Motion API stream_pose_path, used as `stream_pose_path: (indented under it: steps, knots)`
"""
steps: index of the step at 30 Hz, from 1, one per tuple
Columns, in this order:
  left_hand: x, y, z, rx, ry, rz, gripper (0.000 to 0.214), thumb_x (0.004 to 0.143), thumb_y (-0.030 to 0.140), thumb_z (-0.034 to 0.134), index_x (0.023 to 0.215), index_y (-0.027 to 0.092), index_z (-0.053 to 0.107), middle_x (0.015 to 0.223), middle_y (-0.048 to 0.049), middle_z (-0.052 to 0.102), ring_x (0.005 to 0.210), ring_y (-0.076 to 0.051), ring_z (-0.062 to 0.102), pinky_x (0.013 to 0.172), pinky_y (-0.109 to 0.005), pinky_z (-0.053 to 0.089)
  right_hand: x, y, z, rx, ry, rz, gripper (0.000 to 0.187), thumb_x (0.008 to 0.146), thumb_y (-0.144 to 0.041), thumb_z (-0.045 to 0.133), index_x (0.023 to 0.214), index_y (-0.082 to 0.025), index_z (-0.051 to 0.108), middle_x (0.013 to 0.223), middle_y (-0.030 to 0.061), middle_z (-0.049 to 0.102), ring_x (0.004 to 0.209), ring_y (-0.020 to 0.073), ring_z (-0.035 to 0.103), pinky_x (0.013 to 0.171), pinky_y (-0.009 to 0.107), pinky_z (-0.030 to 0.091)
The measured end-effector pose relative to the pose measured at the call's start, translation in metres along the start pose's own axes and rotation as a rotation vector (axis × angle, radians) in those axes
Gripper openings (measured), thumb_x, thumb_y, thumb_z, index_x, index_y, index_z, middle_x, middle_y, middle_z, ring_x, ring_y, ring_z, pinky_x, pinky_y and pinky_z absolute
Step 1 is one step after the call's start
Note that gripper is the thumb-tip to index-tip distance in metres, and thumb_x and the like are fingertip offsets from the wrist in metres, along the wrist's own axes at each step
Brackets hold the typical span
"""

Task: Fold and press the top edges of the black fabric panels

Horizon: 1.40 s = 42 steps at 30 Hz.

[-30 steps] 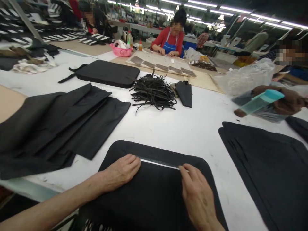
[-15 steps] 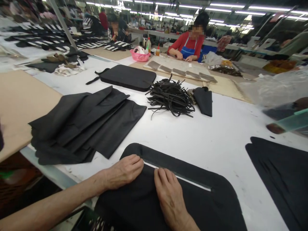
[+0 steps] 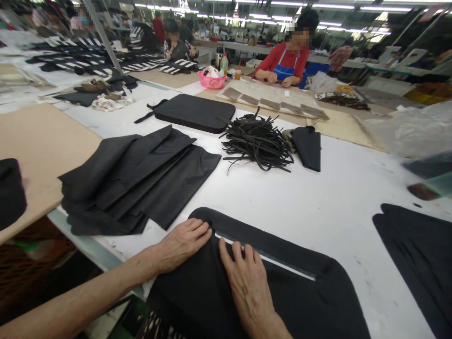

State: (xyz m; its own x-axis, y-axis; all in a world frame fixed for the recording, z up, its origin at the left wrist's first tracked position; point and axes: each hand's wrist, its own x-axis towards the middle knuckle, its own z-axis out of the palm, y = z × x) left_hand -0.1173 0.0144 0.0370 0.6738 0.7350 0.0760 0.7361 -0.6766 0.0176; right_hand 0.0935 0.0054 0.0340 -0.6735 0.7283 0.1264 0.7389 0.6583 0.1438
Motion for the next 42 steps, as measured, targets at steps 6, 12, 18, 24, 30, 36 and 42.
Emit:
stream_pose_path:
  steps: [6, 12, 18, 24, 30, 36, 42]
  knots:
    - [-0.003, -0.003, 0.001, -0.119, 0.02, -0.121, 0.041, 0.079, 0.004, 0.044, 0.116, 0.018, 0.051, 0.114, -0.0094, 0.054, 0.103, -0.022, 0.048, 0.09, -0.038, 0.043, -0.001, -0.002, 0.004, 0.017, 0.045, -0.008, 0.058, 0.069, -0.003, 0.049, 0.126, -0.015, 0.045, 0.098, 0.0145, 0.056, 0.086, 0.0301, 0.051, 0.067, 0.045, 0.046]
    - [0.004, -0.003, -0.008, -0.512, 0.249, -0.369, 0.035, 0.086, 0.006, 0.032, 0.109, 0.018, 0.056, 0.105, -0.0056, 0.057, 0.095, -0.014, 0.053, 0.084, -0.026, 0.047, -0.005, 0.01, -0.009, 0.096, 0.078, 0.052, 0.042, 0.073, 0.0, 0.044, 0.112, -0.014, 0.052, 0.092, 0.0117, 0.058, 0.079, 0.025, 0.051, 0.067, 0.039, 0.044]
    - [0.026, 0.015, -0.006, -0.452, 0.162, -0.26, 0.027, 0.086, 0.006, 0.036, 0.095, 0.017, 0.059, 0.096, -0.005, 0.057, 0.088, -0.016, 0.049, 0.079, -0.03, 0.046, -0.005, 0.031, -0.015, 0.215, 0.121, 0.128, 0.017, 0.081, -0.005, 0.047, 0.083, -0.019, 0.056, 0.079, 0.0051, 0.054, 0.072, 0.0205, 0.048, 0.063, 0.033, 0.037]
    - [0.038, 0.015, 0.004, -0.396, 0.132, -0.279, 0.026, 0.085, 0.005, 0.037, 0.092, 0.016, 0.06, 0.094, -0.005, 0.054, 0.085, -0.017, 0.046, 0.078, -0.031, 0.043, 0.015, 0.031, 0.0, 0.22, 0.131, 0.091, 0.016, 0.084, -0.007, 0.047, 0.087, -0.019, 0.057, 0.079, 0.0042, 0.053, 0.073, 0.0192, 0.047, 0.064, 0.031, 0.036]
    - [0.041, 0.01, 0.006, -0.517, 0.181, -0.311, 0.026, 0.086, 0.005, 0.037, 0.091, 0.016, 0.061, 0.092, -0.0044, 0.054, 0.087, -0.016, 0.047, 0.076, -0.027, 0.043, 0.02, 0.027, 0.011, 0.042, 0.148, -0.078, 0.018, 0.079, -0.004, 0.047, 0.089, -0.014, 0.059, 0.077, 0.0071, 0.053, 0.07, 0.0207, 0.045, 0.06, 0.033, 0.035]
    - [0.042, 0.007, 0.004, -0.501, 0.141, -0.276, 0.022, 0.085, 0.007, 0.039, 0.087, 0.017, 0.059, 0.09, -0.0035, 0.054, 0.084, -0.016, 0.046, 0.074, -0.026, 0.042, 0.028, 0.029, 0.006, 0.064, 0.056, -0.064, 0.012, 0.076, -0.006, 0.055, 0.077, -0.018, 0.055, 0.075, 0.0041, 0.052, 0.068, 0.0204, 0.044, 0.059, 0.033, 0.033]
    - [0.045, 0.008, 0.007, -0.361, 0.119, -0.211, 0.015, 0.087, 0.013, 0.043, 0.078, 0.016, 0.055, 0.087, -0.0033, 0.052, 0.08, -0.016, 0.045, 0.07, -0.028, 0.04, 0.036, 0.041, 0.001, 0.202, -0.051, -0.008, 0.014, 0.081, -0.008, 0.054, 0.075, -0.02, 0.052, 0.077, 0.0024, 0.053, 0.072, 0.019, 0.047, 0.063, 0.031, 0.034]
